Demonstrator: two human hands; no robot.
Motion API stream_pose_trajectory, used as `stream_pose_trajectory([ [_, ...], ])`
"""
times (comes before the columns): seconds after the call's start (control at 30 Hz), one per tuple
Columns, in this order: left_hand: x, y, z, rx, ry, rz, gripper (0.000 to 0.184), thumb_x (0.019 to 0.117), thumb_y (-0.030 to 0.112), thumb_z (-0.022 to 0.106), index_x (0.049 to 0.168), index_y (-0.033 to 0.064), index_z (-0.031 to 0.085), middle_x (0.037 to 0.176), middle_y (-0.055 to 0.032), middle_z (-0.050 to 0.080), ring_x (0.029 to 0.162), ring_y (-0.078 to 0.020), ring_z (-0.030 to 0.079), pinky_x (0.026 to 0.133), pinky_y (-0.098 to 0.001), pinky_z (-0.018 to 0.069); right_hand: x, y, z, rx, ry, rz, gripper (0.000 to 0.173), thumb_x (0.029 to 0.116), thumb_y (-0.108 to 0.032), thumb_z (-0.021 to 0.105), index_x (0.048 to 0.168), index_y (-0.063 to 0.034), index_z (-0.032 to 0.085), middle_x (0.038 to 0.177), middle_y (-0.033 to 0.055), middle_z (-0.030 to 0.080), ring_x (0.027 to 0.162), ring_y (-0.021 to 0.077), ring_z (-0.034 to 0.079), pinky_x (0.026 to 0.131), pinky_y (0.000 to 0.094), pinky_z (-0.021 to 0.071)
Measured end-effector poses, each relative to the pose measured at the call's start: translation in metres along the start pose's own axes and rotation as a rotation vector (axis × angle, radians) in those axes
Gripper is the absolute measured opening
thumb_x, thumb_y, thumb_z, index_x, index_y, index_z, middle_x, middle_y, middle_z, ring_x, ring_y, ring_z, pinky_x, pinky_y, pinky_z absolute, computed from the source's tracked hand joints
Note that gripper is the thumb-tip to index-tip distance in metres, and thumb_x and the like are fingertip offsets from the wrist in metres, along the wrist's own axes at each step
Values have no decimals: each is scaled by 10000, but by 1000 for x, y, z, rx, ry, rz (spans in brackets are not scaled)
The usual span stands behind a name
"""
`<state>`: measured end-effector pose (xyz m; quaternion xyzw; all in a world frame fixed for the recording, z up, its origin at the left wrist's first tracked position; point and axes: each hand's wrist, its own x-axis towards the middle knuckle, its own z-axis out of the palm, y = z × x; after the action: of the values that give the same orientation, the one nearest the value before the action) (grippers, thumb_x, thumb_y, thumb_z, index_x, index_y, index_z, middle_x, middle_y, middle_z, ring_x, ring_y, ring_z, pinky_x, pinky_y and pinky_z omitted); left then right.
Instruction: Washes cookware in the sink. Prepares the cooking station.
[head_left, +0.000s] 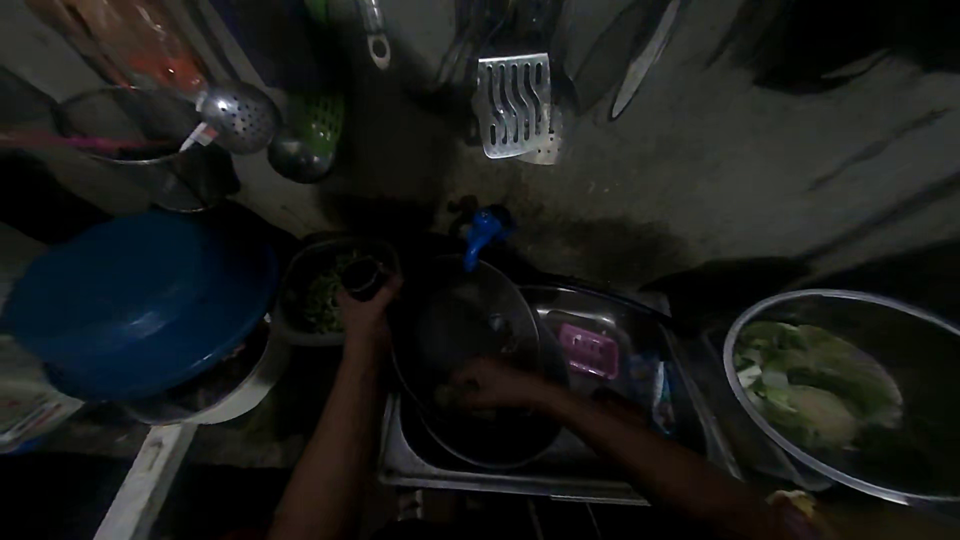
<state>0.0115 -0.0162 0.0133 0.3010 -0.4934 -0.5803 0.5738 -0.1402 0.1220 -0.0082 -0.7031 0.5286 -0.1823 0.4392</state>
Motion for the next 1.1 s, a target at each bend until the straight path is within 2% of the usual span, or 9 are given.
stream_pose_trajectory([
  [0.17,-7,-4,7,29,-27,23,336,773,18,722,1058,101,565,820,75,659,696,-32,645,652,-221,583,18,-7,0,-18,144,90,306,1039,-150,589,1211,85,681,1156,261,698,1080,341,678,991,482,515],
  [0.33,-5,-2,4,52,-6,-14,319,784,-2,697,1055,67,543,804,61,649,679,-31,637,648,-221,581,12,-1,-1,92,29,99,273,997,-131,660,1152,92,690,1048,241,697,958,291,661,896,461,527],
  [0.4,-12,-8,9,34,-33,7,385,763,24,734,1093,71,541,838,68,658,716,-31,652,673,-223,591,26,-8,1,207,314,194,311,1021,-187,628,1172,80,677,1062,204,693,951,206,654,892,382,534],
  [0.47,-17,-10,16,13,-15,-2,417,757,40,744,1118,64,538,862,64,658,748,-34,658,699,-226,594,45,-27,7,412,630,246,371,1039,-189,600,1316,58,602,1235,198,664,1101,182,649,982,341,525],
  [0.57,-15,-5,15,11,42,-51,334,814,3,682,1105,42,522,821,42,638,694,-43,634,658,-225,578,25,-43,26,492,570,235,393,1053,-152,565,1378,70,553,1292,224,630,1155,208,628,1014,346,507],
  [0.67,-12,-3,9,33,85,-37,335,820,-13,677,1105,35,506,813,44,632,677,-35,626,647,-219,576,-27,-14,29,270,247,201,340,1058,-166,563,1270,86,645,1289,225,644,1181,260,610,1046,395,470],
  [0.77,-17,-5,3,89,70,-13,468,762,7,731,1163,-11,492,902,34,639,780,-27,651,741,-218,589,-55,55,16,-213,249,194,333,1031,-266,606,1160,1,756,1370,245,629,1328,439,543,1146,602,382],
  [0.93,-36,-25,5,-15,-52,-16,411,722,9,754,1078,43,551,866,78,674,770,-21,669,731,-216,598,-5,105,-28,-560,510,437,380,1044,-168,534,1395,-44,608,1446,299,527,1351,493,498,1109,611,427],
  [1.1,-38,-38,23,-1,-102,-111,438,714,43,756,1096,-2,546,863,23,659,756,-47,660,717,-226,592,66,43,5,159,789,340,542,1073,-245,527,1512,54,424,1510,285,468,1414,355,468,1187,449,385],
])
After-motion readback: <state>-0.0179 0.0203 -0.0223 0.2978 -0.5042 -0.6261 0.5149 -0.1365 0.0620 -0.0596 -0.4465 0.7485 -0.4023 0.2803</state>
